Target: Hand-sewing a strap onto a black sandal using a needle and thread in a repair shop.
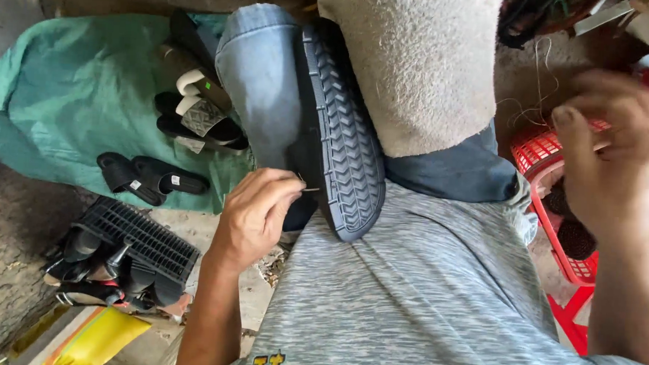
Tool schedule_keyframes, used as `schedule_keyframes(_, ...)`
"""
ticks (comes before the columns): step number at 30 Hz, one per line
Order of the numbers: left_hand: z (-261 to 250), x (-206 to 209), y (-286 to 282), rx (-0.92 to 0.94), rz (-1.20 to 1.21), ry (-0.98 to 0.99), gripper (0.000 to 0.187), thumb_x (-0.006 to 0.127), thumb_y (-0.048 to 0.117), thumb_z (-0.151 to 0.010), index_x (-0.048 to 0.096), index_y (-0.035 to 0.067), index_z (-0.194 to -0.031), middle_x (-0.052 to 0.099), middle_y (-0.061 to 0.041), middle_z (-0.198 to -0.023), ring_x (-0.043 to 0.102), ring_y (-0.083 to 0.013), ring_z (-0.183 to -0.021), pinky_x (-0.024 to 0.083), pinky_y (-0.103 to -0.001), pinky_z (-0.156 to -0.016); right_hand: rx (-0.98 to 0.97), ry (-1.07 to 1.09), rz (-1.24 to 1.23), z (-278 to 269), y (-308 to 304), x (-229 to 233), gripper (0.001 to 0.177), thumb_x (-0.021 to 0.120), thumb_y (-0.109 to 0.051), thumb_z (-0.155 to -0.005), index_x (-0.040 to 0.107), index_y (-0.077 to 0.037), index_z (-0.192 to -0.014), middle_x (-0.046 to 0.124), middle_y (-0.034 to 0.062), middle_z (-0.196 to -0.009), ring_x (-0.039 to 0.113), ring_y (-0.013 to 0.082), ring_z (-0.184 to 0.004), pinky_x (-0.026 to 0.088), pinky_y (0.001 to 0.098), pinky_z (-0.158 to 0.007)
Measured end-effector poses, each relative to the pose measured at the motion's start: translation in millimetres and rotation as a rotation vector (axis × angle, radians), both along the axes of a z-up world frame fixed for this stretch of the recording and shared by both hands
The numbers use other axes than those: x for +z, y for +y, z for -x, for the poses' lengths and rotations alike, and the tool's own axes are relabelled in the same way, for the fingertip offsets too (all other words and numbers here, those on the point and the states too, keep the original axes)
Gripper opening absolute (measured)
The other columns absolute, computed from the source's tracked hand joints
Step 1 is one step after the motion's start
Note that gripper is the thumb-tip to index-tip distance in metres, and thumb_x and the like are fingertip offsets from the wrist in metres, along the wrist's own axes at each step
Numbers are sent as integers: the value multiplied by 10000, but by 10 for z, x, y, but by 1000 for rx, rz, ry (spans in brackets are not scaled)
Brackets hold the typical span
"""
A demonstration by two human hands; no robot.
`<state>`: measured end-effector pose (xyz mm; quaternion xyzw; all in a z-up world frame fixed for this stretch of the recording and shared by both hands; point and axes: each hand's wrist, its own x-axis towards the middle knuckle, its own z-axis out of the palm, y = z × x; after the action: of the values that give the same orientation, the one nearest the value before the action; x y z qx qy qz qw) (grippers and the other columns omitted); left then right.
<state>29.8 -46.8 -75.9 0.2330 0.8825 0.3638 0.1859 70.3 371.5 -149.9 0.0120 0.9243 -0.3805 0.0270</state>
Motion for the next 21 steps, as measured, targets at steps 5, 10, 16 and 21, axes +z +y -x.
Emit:
schedule_keyframes(5,78,123,172,-62,-8,18,84,594,-47,-1019,622,-52,-1098,665,-185,-1018,666,-310,-892,553,-412,-818,155,240,-129,137,-450,244,211,755,91,-1095,680,115,-1291,654,337,-1395,621,498,-1310,483,562,-1146)
schedule_keyframes(10,97,212,375,-83,77,130,93,654,81,-1025,621,-5,-1011,671,-125,-895,648,-253,-768,529,-376,-692,384,57,266,312,-1211,589,401,704,-109,-997,604,17,-1364,654,202,-1384,640,363,-1250,499,467,-1099)
schedule_keyframes(16,74,172,447,-62,178,200,183,681,144,-1050,580,67,-917,559,-43,-779,520,-189,-634,414,-340,-563,418,-129,400,171,-1070,587,222,664,-118,-986,716,-30,-1183,695,94,-897,677,227,-793,530,337,-742)
schedule_keyframes(21,81,95,514,-41,202,70,186,662,134,-1056,536,62,-938,545,-66,-759,539,-222,-624,431,-387,-533,469,-384,676,297,-900,898,165,580,-166,-990,693,-46,-994,666,180,-1281,676,240,-1211,514,364,-1000)
